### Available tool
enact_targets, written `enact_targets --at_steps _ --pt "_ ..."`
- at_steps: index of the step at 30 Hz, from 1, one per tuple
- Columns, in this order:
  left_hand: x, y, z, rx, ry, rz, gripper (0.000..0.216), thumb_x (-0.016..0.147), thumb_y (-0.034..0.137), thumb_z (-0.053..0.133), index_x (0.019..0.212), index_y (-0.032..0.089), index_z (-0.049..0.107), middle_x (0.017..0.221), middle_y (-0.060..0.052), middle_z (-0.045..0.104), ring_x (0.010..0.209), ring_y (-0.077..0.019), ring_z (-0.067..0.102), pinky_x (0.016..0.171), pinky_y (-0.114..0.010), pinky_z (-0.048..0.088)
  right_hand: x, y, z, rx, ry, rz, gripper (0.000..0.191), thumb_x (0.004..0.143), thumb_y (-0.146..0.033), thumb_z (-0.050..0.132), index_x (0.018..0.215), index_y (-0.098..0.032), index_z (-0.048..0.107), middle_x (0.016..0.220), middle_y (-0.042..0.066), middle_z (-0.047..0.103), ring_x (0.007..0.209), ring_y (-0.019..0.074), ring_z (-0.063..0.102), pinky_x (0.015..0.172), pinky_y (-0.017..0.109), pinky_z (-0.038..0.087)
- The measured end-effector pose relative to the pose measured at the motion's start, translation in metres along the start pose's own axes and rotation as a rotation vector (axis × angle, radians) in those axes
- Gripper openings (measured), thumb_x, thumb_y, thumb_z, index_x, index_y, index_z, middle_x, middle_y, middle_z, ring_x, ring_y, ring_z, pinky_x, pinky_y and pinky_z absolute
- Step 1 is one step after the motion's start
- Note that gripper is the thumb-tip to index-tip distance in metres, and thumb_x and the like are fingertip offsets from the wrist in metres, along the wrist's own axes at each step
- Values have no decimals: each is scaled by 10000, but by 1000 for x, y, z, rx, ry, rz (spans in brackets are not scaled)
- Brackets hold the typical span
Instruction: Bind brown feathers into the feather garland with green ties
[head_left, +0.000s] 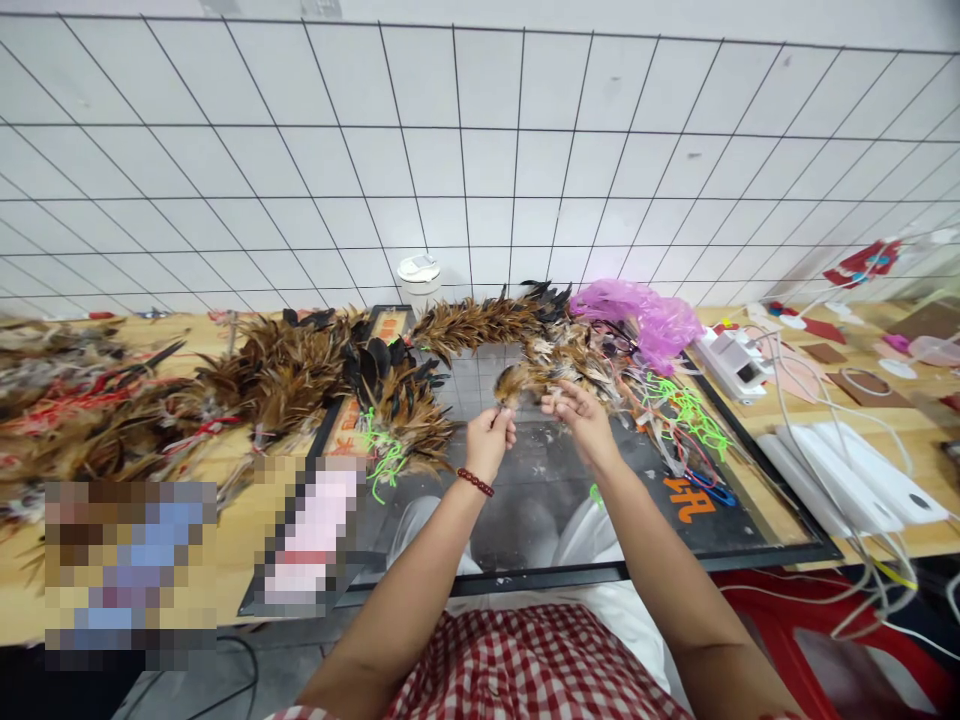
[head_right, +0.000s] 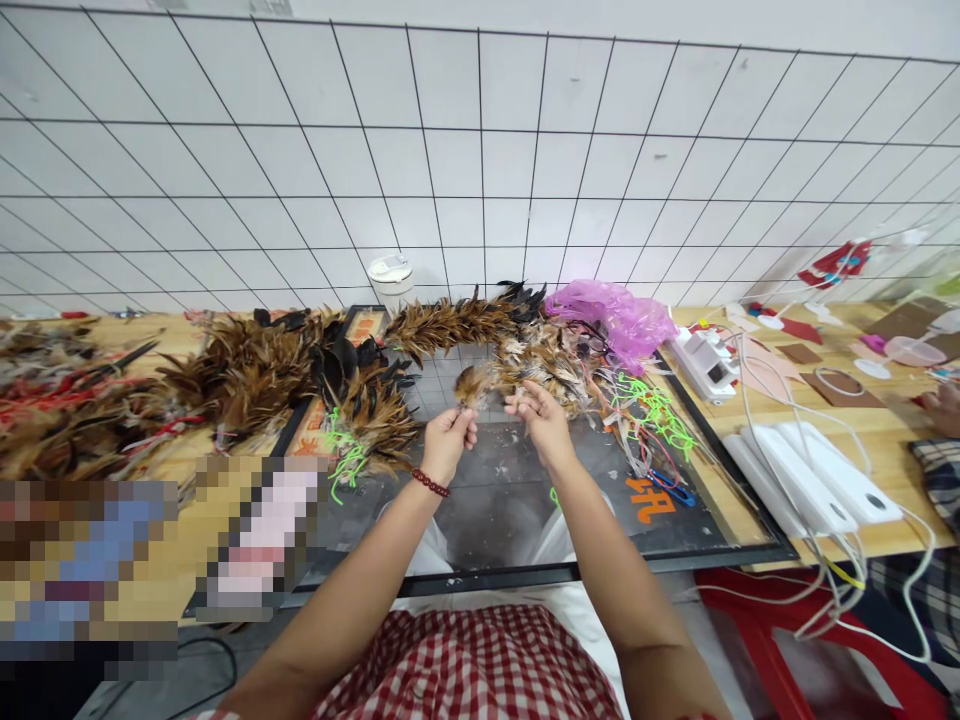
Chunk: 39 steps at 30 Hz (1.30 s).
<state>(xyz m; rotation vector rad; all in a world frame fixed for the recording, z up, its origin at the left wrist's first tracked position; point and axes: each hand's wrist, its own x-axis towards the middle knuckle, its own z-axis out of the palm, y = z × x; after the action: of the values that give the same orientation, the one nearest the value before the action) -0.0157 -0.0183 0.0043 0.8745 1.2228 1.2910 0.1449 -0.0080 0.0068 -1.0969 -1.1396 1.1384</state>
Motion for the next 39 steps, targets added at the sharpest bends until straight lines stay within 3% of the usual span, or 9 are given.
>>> enact_targets --at_steps 3,7,11,15,22,28,32,35,39 --pt "0 4 0 -86 32 -5 258 704 376 651 683 123 610 525 18 531 404 -58 463 385 -180 325 0 -2 2 93 -3 72 559 649 -356 693 1151 -193 510 856 57 701 705 172 658 644 293 485" --pt "-1 5 1 -100 20 3 275 697 385 663 683 116 606 531 17 533 409 -56 469 377 -180 329 -3 1 5 -71 -7 37 353 681 -378 669 966 -175 625 782 42 693 645 157 627 656 309 492" --pt "-2 5 2 -117 4 -22 278 687 385 676 685 116 604 527 20 532 404 -50 465 379 -175 333 -9 -3 5 -498 -25 -255 164 801 -308 555 837 -194 667 821 50 680 737 173 613 714 317 472" --pt "-2 5 1 -124 9 -30 290 683 393 680 699 113 610 536 15 543 412 -55 476 385 -180 339 -16 -10 7 -926 -72 -501 187 859 -200 460 891 -200 643 887 63 653 883 195 582 790 324 413" --pt "0 5 -1 -137 38 -9 293 686 406 672 686 123 596 537 20 537 415 -59 471 386 -192 334 -13 -6 -1 -1255 -10 -490 220 867 -173 461 955 -210 659 939 79 624 898 219 540 767 332 356" --pt "0 4 -1 -129 40 -10 281 695 389 667 703 115 603 541 17 537 420 -59 472 389 -190 334 -15 -8 -5 -1412 -234 -449 94 805 -202 578 801 -212 672 838 89 619 853 230 519 742 343 328" --pt "1 3 0 -111 36 -26 266 705 373 660 694 116 594 533 18 536 410 -56 469 383 -185 328 -13 -4 -2 -1211 -160 -335 129 796 -138 512 758 -181 628 815 95 617 799 206 531 712 325 355" --pt "1 2 0 -110 20 -52 265 704 370 658 692 114 592 532 17 538 411 -58 477 381 -183 341 -9 -2 1 -710 -110 -116 113 808 -209 489 755 -178 585 700 34 596 646 151 517 624 278 377" --pt "1 2 1 -107 16 -81 262 702 362 663 699 108 597 535 13 546 414 -63 490 381 -183 361 -6 -8 4 -70 -120 192 208 715 -361 643 702 -165 574 645 -7 576 562 96 489 554 229 377"
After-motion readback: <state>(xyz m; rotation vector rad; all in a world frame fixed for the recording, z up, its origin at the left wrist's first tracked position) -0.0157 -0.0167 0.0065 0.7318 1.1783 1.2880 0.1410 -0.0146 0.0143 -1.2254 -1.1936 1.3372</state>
